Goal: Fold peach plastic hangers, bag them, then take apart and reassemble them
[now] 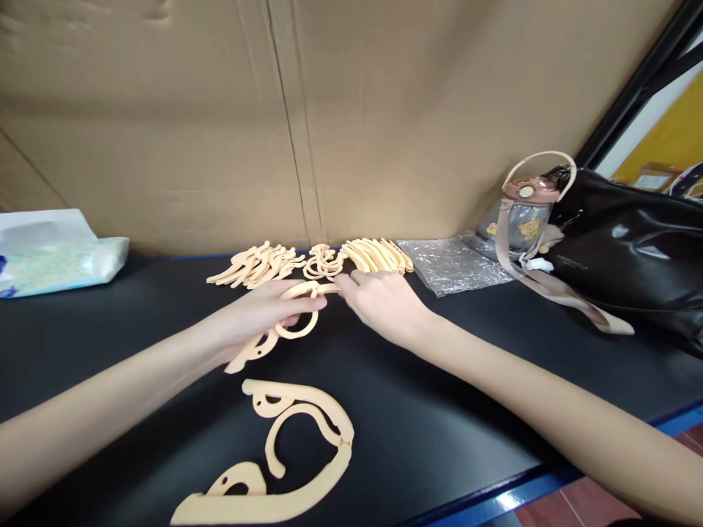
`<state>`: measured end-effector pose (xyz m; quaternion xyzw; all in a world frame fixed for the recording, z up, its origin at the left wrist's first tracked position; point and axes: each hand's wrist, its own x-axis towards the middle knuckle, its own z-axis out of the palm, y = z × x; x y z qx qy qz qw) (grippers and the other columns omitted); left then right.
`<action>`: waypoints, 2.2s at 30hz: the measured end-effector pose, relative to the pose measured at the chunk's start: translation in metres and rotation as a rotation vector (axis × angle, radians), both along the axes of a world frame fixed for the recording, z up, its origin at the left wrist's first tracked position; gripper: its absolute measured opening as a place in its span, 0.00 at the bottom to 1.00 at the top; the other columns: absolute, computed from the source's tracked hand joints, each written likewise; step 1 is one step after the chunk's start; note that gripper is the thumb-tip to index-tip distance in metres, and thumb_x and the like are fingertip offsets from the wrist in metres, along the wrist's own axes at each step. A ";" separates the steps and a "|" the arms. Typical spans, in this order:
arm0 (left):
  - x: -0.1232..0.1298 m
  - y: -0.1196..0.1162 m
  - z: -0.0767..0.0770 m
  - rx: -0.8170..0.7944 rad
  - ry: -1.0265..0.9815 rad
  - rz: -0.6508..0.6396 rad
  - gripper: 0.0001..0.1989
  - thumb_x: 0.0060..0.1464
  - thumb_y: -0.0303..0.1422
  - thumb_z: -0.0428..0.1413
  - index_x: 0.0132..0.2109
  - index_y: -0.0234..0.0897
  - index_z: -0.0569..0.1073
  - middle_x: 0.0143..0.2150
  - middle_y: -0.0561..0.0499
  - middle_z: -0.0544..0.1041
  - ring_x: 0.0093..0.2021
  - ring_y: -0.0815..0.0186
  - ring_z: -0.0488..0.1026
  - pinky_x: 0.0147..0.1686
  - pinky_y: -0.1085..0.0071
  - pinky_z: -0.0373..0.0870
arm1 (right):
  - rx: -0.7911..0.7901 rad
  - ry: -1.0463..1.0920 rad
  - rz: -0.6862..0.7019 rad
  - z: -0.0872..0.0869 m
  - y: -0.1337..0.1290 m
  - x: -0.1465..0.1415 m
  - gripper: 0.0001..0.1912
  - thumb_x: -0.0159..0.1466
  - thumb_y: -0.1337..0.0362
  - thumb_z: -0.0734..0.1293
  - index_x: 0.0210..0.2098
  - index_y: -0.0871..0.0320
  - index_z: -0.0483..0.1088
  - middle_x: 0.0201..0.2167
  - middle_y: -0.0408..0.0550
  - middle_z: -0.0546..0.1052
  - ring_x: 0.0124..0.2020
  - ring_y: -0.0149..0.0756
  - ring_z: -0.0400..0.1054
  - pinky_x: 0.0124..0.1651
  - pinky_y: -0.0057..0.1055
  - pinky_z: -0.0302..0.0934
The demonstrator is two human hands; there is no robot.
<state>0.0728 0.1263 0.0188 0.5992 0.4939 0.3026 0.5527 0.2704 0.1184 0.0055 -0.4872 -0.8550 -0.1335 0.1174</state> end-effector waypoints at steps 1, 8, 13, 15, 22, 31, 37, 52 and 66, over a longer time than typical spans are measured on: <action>0.002 -0.003 0.001 -0.007 0.003 -0.024 0.13 0.42 0.33 0.67 0.24 0.36 0.68 0.19 0.61 0.60 0.22 0.74 0.52 0.22 0.74 0.46 | 0.006 -0.042 0.040 -0.001 -0.002 -0.003 0.13 0.72 0.65 0.57 0.46 0.61 0.72 0.39 0.52 0.80 0.36 0.41 0.75 0.32 0.32 0.55; 0.004 -0.003 0.006 0.077 0.178 -0.137 0.13 0.41 0.37 0.63 0.23 0.38 0.67 0.19 0.60 0.60 0.22 0.72 0.54 0.23 0.73 0.50 | -0.017 -0.168 0.139 -0.005 -0.009 -0.010 0.15 0.66 0.77 0.57 0.46 0.65 0.70 0.37 0.54 0.79 0.31 0.39 0.72 0.29 0.32 0.50; 0.001 0.005 0.011 0.243 0.329 -0.081 0.10 0.42 0.36 0.62 0.23 0.38 0.71 0.21 0.55 0.68 0.25 0.68 0.61 0.25 0.72 0.53 | -0.263 0.044 0.004 0.012 0.019 0.009 0.12 0.68 0.72 0.57 0.35 0.60 0.71 0.26 0.46 0.77 0.26 0.34 0.70 0.31 0.29 0.54; -0.001 0.007 0.014 0.265 0.386 -0.035 0.13 0.44 0.39 0.63 0.21 0.38 0.69 0.19 0.56 0.65 0.23 0.68 0.59 0.23 0.71 0.51 | -0.174 0.112 -0.102 0.022 0.043 0.027 0.15 0.69 0.70 0.55 0.37 0.61 0.73 0.30 0.49 0.79 0.29 0.35 0.71 0.35 0.29 0.56; -0.003 0.012 0.012 0.185 0.349 0.054 0.23 0.42 0.42 0.63 0.17 0.40 0.57 0.15 0.59 0.55 0.17 0.72 0.50 0.19 0.69 0.41 | -0.078 0.099 -0.380 0.019 0.119 0.056 0.22 0.73 0.61 0.52 0.48 0.63 0.75 0.44 0.61 0.80 0.44 0.46 0.74 0.42 0.34 0.60; -0.005 0.016 0.009 0.197 0.126 -0.006 0.13 0.48 0.39 0.48 0.21 0.39 0.60 0.20 0.55 0.62 0.21 0.70 0.58 0.21 0.72 0.53 | -0.045 0.175 -0.424 0.015 0.119 0.048 0.26 0.71 0.56 0.53 0.34 0.64 0.78 0.36 0.62 0.80 0.39 0.47 0.74 0.38 0.36 0.59; -0.002 0.018 0.007 0.188 0.014 -0.009 0.12 0.55 0.38 0.45 0.34 0.36 0.69 0.28 0.51 0.70 0.27 0.66 0.67 0.22 0.73 0.63 | -0.050 0.301 -0.356 0.018 0.088 0.061 0.19 0.68 0.59 0.58 0.31 0.59 0.76 0.26 0.50 0.78 0.29 0.36 0.69 0.34 0.32 0.57; 0.002 0.008 0.011 0.289 -0.121 0.016 0.10 0.59 0.35 0.57 0.32 0.35 0.72 0.24 0.56 0.70 0.22 0.73 0.68 0.22 0.77 0.70 | -0.537 1.012 0.133 0.015 0.004 0.015 0.14 0.65 0.54 0.66 0.34 0.59 0.72 0.31 0.45 0.77 0.31 0.31 0.69 0.37 0.29 0.64; 0.010 -0.005 0.010 0.107 -0.103 -0.015 0.11 0.61 0.33 0.57 0.31 0.33 0.76 0.20 0.58 0.67 0.15 0.78 0.54 0.14 0.78 0.51 | 0.203 -0.035 0.068 0.017 0.002 0.029 0.16 0.73 0.62 0.55 0.52 0.57 0.70 0.40 0.51 0.78 0.35 0.38 0.73 0.31 0.30 0.56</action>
